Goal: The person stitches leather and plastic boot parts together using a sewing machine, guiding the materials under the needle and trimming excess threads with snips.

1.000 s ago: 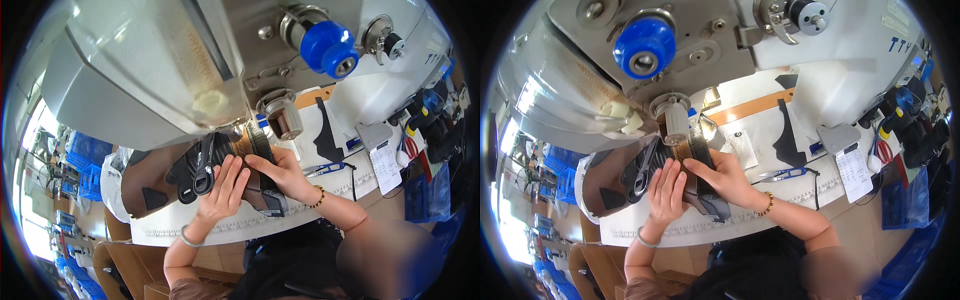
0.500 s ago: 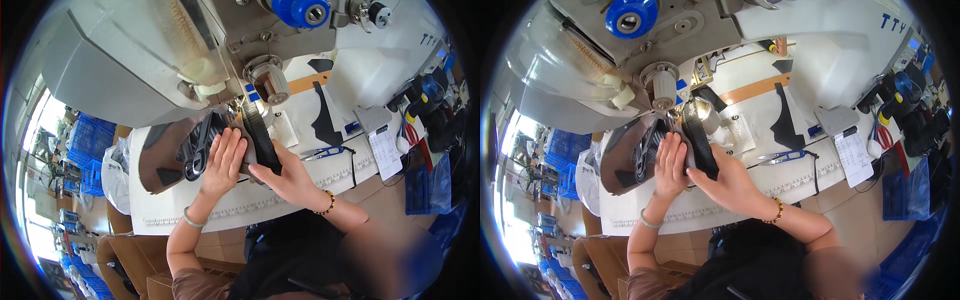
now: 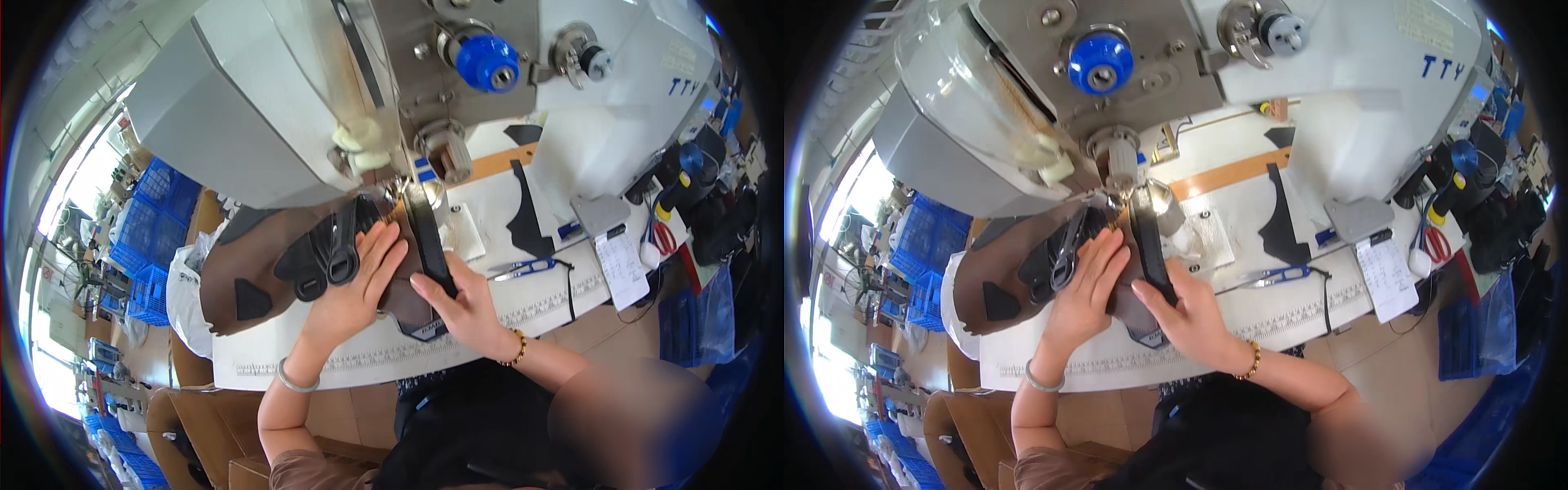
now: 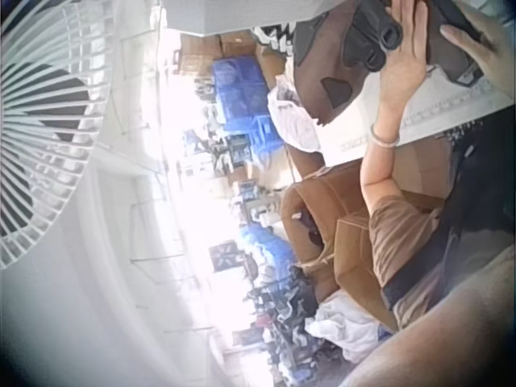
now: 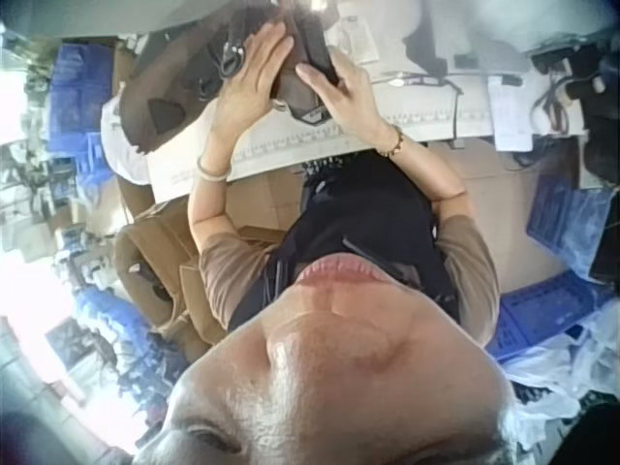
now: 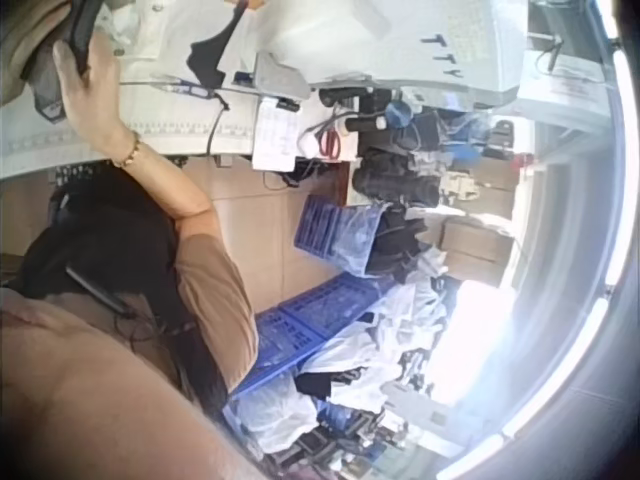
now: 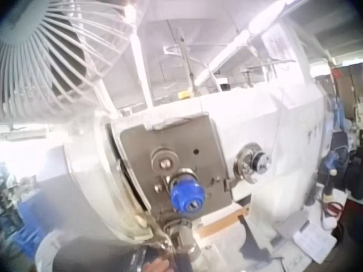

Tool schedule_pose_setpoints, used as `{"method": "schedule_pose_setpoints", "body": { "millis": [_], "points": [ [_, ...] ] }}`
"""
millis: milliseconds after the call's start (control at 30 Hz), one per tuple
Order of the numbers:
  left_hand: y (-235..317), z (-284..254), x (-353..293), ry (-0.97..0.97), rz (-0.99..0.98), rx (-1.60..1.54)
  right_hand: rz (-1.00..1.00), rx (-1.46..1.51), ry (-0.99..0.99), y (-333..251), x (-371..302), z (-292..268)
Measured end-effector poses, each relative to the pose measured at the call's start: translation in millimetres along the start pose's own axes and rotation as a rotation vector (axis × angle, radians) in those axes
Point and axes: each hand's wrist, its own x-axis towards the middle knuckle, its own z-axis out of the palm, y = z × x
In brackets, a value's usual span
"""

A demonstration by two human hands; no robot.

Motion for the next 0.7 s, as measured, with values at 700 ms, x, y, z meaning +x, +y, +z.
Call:
{"method": "schedule_pose_setpoints", "body": {
  "millis": [700],
  "points": [
    [-6.3, 5.3, 13.9, 0.113, -0.047, -0.002, 0.081, 0.066, -0.148, -7.7, 25.8, -13.2]
  ]
}}
